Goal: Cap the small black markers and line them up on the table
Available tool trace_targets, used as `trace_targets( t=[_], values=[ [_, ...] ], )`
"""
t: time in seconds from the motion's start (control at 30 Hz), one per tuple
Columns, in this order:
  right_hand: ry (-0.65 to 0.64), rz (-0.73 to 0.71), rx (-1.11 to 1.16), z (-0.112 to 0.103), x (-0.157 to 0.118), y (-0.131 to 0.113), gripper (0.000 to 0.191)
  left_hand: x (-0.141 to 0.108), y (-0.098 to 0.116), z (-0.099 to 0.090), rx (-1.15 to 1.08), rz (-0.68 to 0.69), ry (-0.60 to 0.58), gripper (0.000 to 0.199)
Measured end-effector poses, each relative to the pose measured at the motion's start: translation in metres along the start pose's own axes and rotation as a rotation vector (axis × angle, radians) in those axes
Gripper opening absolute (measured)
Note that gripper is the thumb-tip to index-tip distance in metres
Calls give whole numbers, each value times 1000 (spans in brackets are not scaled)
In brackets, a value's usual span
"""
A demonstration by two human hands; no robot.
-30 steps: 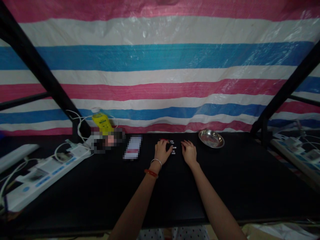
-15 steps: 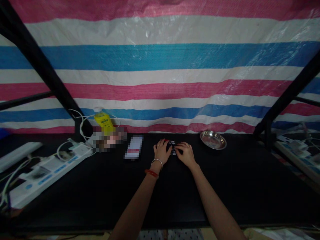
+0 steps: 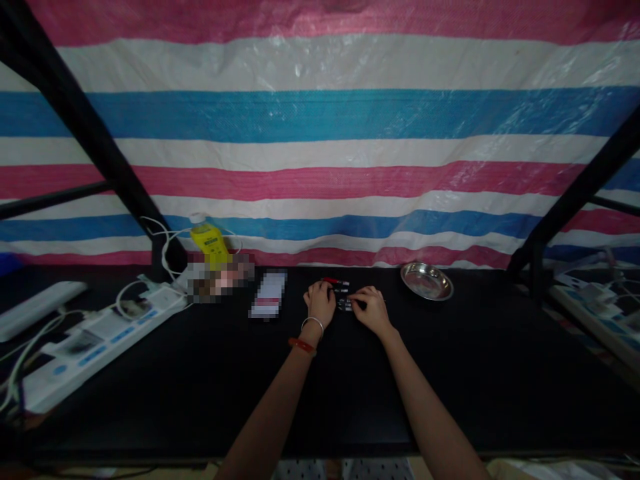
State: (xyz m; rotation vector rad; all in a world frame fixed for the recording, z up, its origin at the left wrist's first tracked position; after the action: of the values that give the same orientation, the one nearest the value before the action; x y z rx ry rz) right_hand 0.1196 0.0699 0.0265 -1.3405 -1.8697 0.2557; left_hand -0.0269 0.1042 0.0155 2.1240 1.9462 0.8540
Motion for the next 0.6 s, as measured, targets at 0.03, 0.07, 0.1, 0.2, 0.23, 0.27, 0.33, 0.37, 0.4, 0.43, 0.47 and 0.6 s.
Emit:
trace_targets(
  t=[0.03, 0.07, 0.1, 0.2, 0.23, 0.27, 0.33, 0.37, 0.4, 0.43, 0.47, 0.6],
  values=[
    [6, 7, 10, 0, 0, 2, 20, 0, 0, 0, 1, -2, -5, 17],
    [13, 16, 17, 0, 0, 4, 21, 0, 0, 0, -1, -1, -9, 17],
    [21, 27, 21, 0, 0, 6, 22, 1, 0, 0, -5, 2, -12, 17],
    [48, 53, 16, 0, 1, 14, 25, 2, -1, 2, -29, 17, -12, 20],
    [58, 60, 13, 0, 1, 16, 26, 3, -2, 3, -37, 22, -11, 20],
    [69, 65, 9, -1, 1, 19, 27, 3, -3, 4, -43, 25, -11, 20],
    [86, 75, 0, -1, 1, 22, 28, 4, -5, 7, -49, 29, -10, 21],
    [91, 79, -7, -1, 1, 23, 28, 4, -6, 8, -50, 28, -10, 22],
    [94, 82, -15, -1, 1, 24, 28, 5, -6, 9, -48, 26, -10, 23],
    [92, 86, -24, -1, 1, 25, 28, 5, -7, 9, -45, 26, -11, 24],
    [88, 90, -33, -1, 0, 26, 28, 6, -7, 10, -43, 27, -13, 25],
    [68, 112, -83, 0, 0, 26, 27, 6, -5, 13, -51, 54, -22, 29]
  ],
)
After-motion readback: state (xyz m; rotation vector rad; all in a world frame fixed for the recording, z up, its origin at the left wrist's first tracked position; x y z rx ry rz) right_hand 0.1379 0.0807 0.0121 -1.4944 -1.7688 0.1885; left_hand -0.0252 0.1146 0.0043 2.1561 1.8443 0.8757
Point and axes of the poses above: each hand's wrist, its own x-axis towards the middle knuckle, its own z-axis out of the palm, y = z × x, the point moved 8 cm from there along x, towards the middle knuckle, and after that the axes turned 6 degrees about x, right-handed, at the moved point
